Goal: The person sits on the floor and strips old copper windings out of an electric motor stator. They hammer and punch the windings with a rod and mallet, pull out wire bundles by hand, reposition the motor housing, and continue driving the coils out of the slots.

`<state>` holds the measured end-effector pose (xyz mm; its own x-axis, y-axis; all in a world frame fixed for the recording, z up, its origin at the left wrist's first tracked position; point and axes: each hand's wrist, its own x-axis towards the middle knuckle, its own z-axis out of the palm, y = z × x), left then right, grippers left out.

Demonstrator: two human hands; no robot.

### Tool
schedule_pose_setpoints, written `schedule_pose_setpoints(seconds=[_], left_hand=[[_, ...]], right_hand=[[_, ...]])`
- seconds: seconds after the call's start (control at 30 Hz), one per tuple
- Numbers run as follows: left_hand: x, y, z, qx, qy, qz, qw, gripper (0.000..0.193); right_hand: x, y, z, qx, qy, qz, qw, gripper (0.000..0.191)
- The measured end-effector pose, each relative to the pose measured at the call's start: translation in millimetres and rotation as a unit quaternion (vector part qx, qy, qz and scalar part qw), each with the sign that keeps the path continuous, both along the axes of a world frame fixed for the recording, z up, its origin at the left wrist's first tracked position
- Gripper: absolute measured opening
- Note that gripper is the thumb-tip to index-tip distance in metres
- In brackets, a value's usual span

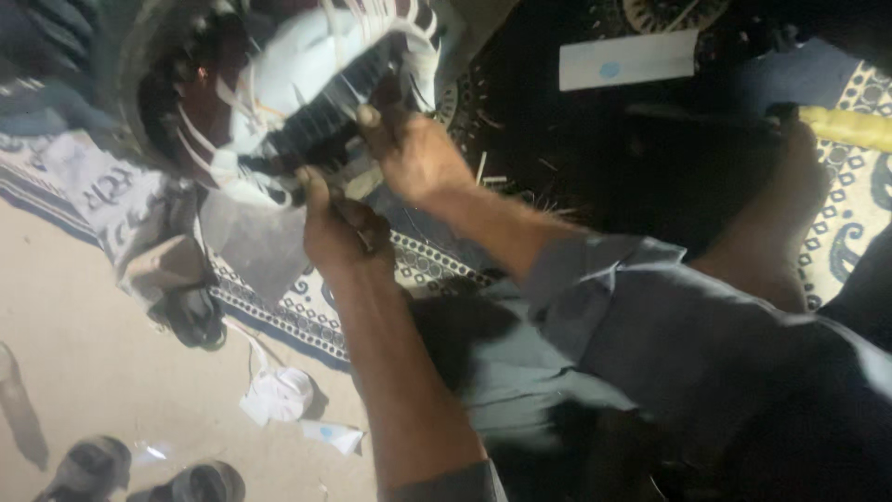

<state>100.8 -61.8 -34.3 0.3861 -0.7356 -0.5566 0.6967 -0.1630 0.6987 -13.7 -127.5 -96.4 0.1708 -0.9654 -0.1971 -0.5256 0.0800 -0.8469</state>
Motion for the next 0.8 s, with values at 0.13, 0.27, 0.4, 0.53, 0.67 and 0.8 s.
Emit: schedule_pose_setpoints(seconds=[0.13, 0.27, 0.4, 0.53, 0.67, 0.8], left_hand=[[2, 1, -2, 0.037, -0.042, 0.009, 0.998, 0.033], [1, 6, -7, -0.015, -0.055, -0.018, 0.998, 0.032], [-6, 28, -13, -0.029, -0.186, -0.02, 0.982, 0.037], [-13, 38, -14, 0.005, -0.229, -0.05, 0.972, 0.042], [-17, 34, -13, 0.029, -0.237, -0.048, 0.97, 0.045], [-17, 27, -18, -0.002, -0.286, -0.053, 0.957, 0.042]], right_hand=[[7, 9, 8, 0.081, -0.053, 0.007, 0.995, 0.044], [-31, 2, 34, 0.034, -0.023, 0.034, 0.999, 0.049], [-52, 33, 47, 0.132, -0.049, -0.037, 0.989, 0.048], [-50, 66, 47, 0.109, -0.06, -0.072, 0.99, 0.059], [-49, 70, 46, 0.085, -0.058, -0.058, 0.993, 0.061], [-52, 62, 45, 0.088, -0.058, -0.059, 0.993, 0.061]])
